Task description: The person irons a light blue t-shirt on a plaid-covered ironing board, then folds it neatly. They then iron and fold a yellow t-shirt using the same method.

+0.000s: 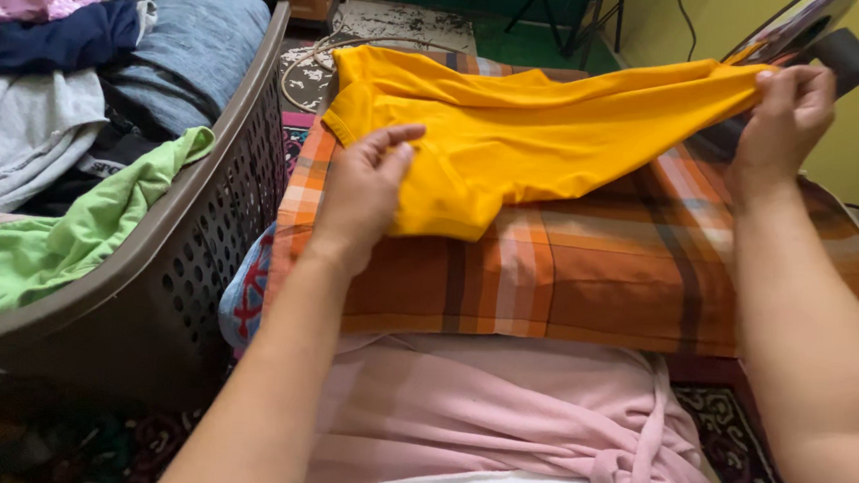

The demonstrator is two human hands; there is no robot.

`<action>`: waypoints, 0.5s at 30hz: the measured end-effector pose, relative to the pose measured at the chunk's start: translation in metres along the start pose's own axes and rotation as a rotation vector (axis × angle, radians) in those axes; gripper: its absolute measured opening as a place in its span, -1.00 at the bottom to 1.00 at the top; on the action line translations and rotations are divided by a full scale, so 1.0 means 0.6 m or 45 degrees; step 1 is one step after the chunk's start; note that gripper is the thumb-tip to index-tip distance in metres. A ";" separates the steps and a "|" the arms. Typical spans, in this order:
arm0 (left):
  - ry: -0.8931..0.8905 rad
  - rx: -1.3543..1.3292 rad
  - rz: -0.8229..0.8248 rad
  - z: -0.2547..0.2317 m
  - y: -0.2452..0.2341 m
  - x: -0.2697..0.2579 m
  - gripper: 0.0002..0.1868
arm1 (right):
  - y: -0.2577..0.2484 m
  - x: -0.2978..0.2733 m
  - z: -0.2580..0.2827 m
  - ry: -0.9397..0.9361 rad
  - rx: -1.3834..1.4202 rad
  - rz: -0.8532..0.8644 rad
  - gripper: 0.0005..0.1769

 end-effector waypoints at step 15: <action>-0.335 -0.749 -0.116 0.048 -0.091 0.130 -0.58 | 0.069 -0.054 0.042 1.254 -0.536 0.505 -0.45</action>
Point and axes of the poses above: each hand's wrist, its own x-axis towards the middle knuckle, its own y-axis out of the palm, z = x × y, the point moved 4 cm from there along x, towards the middle knuckle, and after that the axes turned 1 degree about -x, right-handed, at the moved point
